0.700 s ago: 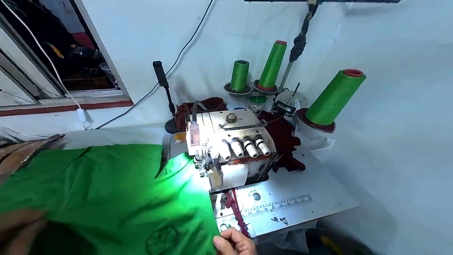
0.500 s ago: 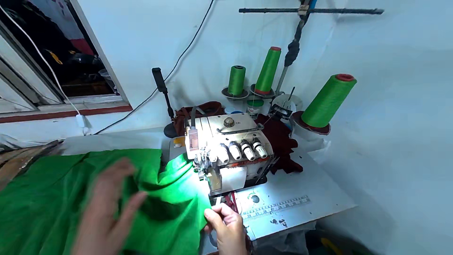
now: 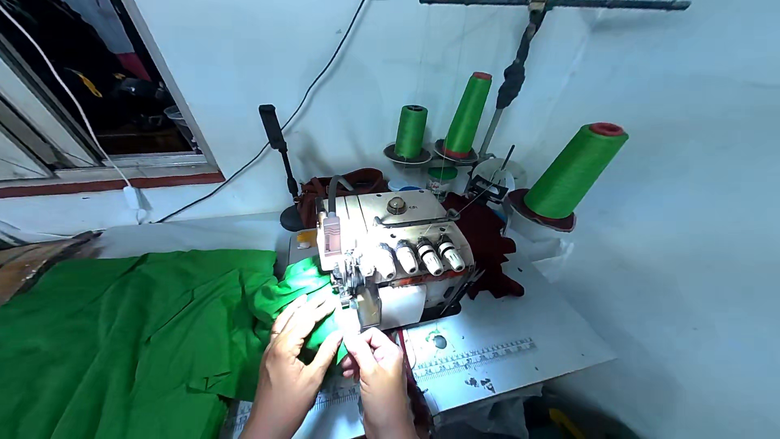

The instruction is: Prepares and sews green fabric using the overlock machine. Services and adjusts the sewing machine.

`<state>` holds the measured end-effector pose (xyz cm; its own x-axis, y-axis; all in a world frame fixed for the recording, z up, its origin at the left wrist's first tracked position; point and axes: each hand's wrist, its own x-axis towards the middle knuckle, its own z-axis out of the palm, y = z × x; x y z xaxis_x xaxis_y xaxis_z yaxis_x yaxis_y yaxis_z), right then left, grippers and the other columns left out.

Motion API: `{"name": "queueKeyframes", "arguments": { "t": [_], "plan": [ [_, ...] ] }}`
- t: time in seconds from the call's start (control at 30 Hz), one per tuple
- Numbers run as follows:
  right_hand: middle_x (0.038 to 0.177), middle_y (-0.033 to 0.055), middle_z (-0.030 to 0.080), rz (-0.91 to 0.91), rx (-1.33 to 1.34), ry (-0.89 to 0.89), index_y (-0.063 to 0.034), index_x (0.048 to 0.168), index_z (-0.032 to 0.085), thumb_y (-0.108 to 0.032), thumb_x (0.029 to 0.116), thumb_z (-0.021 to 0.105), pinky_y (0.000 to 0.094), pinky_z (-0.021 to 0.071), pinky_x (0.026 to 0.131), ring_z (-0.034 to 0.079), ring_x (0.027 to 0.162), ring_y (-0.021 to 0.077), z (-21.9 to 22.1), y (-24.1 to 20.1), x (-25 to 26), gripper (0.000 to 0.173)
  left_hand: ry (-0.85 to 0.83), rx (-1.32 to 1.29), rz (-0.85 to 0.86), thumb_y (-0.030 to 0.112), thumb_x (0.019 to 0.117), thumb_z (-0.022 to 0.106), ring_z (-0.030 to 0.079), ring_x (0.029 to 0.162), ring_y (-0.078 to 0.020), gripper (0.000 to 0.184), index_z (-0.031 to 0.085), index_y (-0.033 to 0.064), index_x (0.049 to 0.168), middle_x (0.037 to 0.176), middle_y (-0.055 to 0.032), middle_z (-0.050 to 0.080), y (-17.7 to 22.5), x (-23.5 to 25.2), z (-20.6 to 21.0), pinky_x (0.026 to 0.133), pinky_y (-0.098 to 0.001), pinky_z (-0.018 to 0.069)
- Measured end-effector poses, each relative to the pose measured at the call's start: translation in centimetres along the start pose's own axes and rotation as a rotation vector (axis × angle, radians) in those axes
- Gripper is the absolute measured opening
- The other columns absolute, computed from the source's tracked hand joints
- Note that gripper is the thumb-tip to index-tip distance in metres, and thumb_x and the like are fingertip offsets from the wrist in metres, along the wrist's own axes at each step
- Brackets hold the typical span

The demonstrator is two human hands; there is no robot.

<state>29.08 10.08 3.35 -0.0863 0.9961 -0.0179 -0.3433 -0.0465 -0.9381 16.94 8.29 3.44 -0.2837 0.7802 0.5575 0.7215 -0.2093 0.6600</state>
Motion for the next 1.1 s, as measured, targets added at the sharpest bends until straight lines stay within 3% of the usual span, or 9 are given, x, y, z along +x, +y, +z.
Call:
{"name": "queueKeyframes", "arguments": {
  "t": [0.2,0.37,0.7,1.0,1.1],
  "plan": [
    [0.054,-0.0034,0.045,0.029,-0.075,0.024,-0.0098,0.060,0.049,-0.008,0.0961,0.064,0.0201,0.0385,0.047,0.043,0.047,0.0037,0.0,1.0,1.8,0.039,-0.067,0.023,0.006,0.046,0.0846,0.068,0.053,0.134,-0.0137,0.043,0.074,0.0202,0.119,0.131,0.0084,0.067,-1.0,1.7,-0.6,0.111,-0.0380,0.0433],
    [0.056,-0.0031,0.045,0.072,-0.064,0.016,-0.0094,0.064,0.050,-0.009,0.0985,0.061,0.0198,0.0388,0.047,0.042,0.046,0.0039,0.2,0.9,1.7,0.036,-0.126,-0.022,0.031,0.048,0.0834,0.070,0.053,0.133,-0.0109,0.046,0.073,0.0207,0.120,0.133,0.0085,0.066,-1.7,2.6,-1.0,0.111,-0.0361,0.0437],
    [0.056,-0.0040,0.043,0.043,-0.162,0.029,-0.0101,0.062,0.048,-0.008,0.0999,0.058,0.0192,0.0392,0.048,0.043,0.047,0.0033,0.5,0.8,1.9,0.039,-0.194,-0.040,0.056,0.045,0.0830,0.072,0.050,0.137,-0.0152,0.048,0.072,0.0170,0.122,0.134,0.0028,0.065,-2.7,4.2,-1.5,0.114,-0.0400,0.0395],
    [0.055,-0.0050,0.043,-0.005,-0.197,0.033,-0.0111,0.061,0.048,-0.006,0.0986,0.056,0.0190,0.0383,0.048,0.042,0.047,0.0022,0.6,1.2,2.0,0.039,-0.279,-0.096,0.071,0.034,0.0814,0.076,0.049,0.138,-0.0153,0.044,0.071,0.0147,0.121,0.133,0.0013,0.065,-3.6,5.8,-1.9,0.117,-0.0394,0.0367],
    [0.054,-0.0050,0.043,0.024,-0.191,0.032,-0.0111,0.062,0.048,-0.006,0.0988,0.056,0.0196,0.0389,0.048,0.042,0.046,0.0030,0.7,1.0,2.1,0.038,-0.288,-0.067,0.015,0.030,0.0853,0.075,0.042,0.145,-0.0232,0.045,0.071,0.0092,0.125,0.142,-0.0041,0.061,-3.4,6.3,-2.0,0.119,-0.0448,0.0329]
  ]
}}
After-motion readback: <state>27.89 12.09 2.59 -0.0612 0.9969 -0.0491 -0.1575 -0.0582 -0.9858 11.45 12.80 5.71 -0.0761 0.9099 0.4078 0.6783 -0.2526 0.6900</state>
